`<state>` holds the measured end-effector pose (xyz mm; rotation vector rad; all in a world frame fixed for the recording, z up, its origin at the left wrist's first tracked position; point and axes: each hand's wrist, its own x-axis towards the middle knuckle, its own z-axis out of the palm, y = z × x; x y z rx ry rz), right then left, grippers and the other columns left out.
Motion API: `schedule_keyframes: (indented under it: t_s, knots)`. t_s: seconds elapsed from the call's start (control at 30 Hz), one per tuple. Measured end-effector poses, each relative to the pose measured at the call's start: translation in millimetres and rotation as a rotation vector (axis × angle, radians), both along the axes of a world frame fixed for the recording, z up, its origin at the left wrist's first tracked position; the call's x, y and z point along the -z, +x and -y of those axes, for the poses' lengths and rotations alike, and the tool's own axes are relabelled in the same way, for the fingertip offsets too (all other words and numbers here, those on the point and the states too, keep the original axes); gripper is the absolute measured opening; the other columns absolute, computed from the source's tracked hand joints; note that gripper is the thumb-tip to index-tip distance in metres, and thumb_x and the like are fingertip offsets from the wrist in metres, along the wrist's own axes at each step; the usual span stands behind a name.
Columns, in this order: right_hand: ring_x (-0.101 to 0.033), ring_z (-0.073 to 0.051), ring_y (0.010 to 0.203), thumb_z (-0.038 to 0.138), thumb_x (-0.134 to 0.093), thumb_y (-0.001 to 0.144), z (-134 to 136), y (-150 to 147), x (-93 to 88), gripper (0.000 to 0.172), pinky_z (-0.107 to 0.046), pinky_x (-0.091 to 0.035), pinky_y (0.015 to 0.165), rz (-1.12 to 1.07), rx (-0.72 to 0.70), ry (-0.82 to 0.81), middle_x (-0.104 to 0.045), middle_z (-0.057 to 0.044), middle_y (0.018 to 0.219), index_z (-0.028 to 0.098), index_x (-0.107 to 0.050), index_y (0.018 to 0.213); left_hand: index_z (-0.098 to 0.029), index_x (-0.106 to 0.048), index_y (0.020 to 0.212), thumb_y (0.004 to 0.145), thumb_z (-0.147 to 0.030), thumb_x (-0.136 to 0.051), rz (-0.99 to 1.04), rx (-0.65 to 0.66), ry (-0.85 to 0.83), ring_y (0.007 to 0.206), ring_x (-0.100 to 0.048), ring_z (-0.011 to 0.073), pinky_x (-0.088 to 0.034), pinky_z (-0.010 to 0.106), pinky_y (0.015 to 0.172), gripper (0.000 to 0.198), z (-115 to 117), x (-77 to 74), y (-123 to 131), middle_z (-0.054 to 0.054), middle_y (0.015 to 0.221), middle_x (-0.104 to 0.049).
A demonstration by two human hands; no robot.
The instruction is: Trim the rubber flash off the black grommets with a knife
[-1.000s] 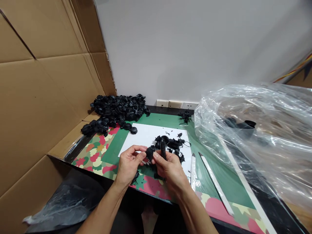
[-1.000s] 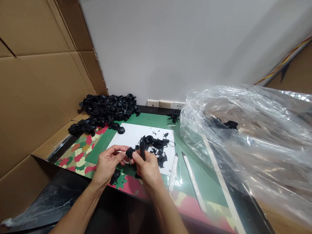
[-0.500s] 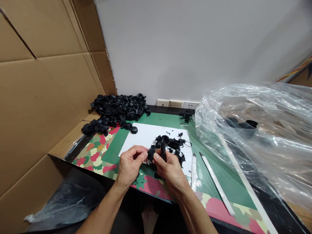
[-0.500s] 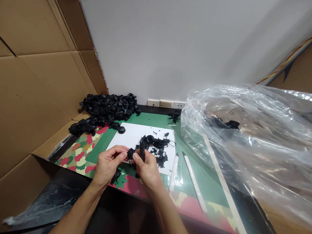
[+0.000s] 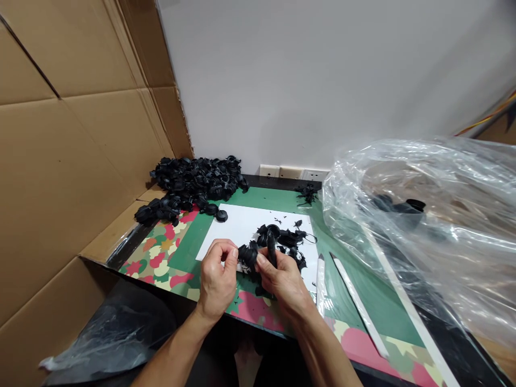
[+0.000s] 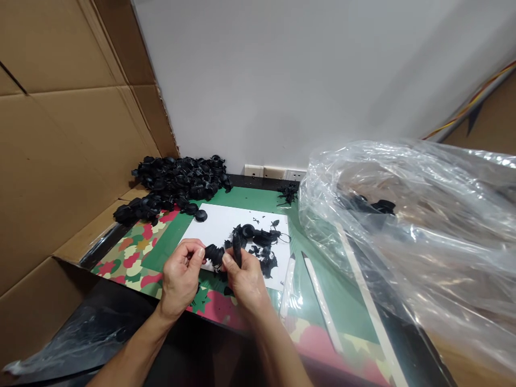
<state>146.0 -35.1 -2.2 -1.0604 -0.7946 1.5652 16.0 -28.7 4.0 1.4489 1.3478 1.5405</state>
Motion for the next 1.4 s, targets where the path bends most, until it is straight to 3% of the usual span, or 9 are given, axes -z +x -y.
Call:
schedule_keyframes:
  t_s: [0.33,0.73,0.8,0.87,1.0,1.07,1.4]
  knots:
    - [-0.022,-0.003,0.036,0.047,-0.073,0.061,0,-3,0.6,0.037,-0.02,-0.013,0.038,-0.027,0.029,-0.021,-0.034,0.011,0.044,0.018,-0.05,0.062,-0.021,-0.06,0.069,0.077,-0.017,-0.061,-0.094,-0.013,0.055,0.069,-0.054,0.0169,-0.043,0.026,0.068,0.009,1,1.7,-3,0.003,0.078,-0.06]
    - [-0.023,-0.003,0.038,0.046,-0.072,0.063,11,-9,0.5,0.035,-0.02,-0.013,0.038,-0.022,0.018,0.001,-0.038,0.009,0.047,0.018,-0.051,0.066,-0.02,-0.056,0.069,0.084,-0.021,-0.053,-0.275,-0.094,0.315,0.077,-0.058,0.018,-0.046,0.03,0.072,0.015,13,-0.1,-6,0.004,0.076,-0.059]
    - [-0.023,-0.004,0.037,0.046,-0.072,0.065,12,-10,0.4,0.035,-0.02,-0.013,0.038,-0.017,-0.002,0.022,-0.034,0.01,0.044,0.018,-0.051,0.065,-0.019,-0.057,0.069,0.082,-0.023,-0.055,-0.225,-0.082,0.261,0.077,-0.058,0.0178,-0.047,0.03,0.072,0.014,13,1.2,-7,0.004,0.078,-0.061]
    - [-0.023,-0.004,0.037,0.048,-0.072,0.065,13,-11,-0.9,0.036,-0.02,-0.013,0.037,-0.014,-0.024,0.049,-0.032,0.011,0.043,0.018,-0.051,0.064,-0.018,-0.06,0.07,0.078,-0.026,-0.06,-0.086,-0.053,0.106,0.069,-0.058,0.016,-0.047,0.028,0.065,0.011,13,0.4,-7,0.005,0.078,-0.063]
    - [-0.023,-0.003,0.037,0.05,-0.074,0.062,18,-6,-4.9,0.04,-0.02,-0.013,0.036,-0.061,0.023,0.039,-0.042,0.008,0.05,0.016,-0.058,0.072,-0.014,-0.062,0.065,0.064,-0.029,-0.069,0.42,0.054,-0.321,0.048,-0.051,0.0117,-0.04,0.024,0.047,0.017,11,-6.3,-9,0.002,0.057,-0.061]
    - [-0.022,-0.002,0.036,0.052,-0.077,0.059,22,-2,-5.5,0.044,-0.02,-0.013,0.035,-0.098,0.062,0.013,-0.044,0.008,0.052,0.016,-0.059,0.076,-0.013,-0.059,0.059,0.058,-0.026,-0.07,0.579,0.102,-0.429,0.046,-0.052,0.0125,-0.039,0.023,0.045,0.018,11,-9.8,-10,0.002,0.049,-0.059]
    - [-0.022,-0.002,0.036,0.053,-0.081,0.055,40,2,-4.7,0.048,-0.018,-0.014,0.035,-0.109,0.095,-0.002,-0.041,0.01,0.049,0.016,-0.058,0.075,-0.012,-0.06,0.055,0.053,-0.021,-0.069,0.628,0.117,-0.466,0.04,-0.052,0.0111,-0.038,0.021,0.042,0.013,23,-13.3,-12,0.004,0.043,-0.06]
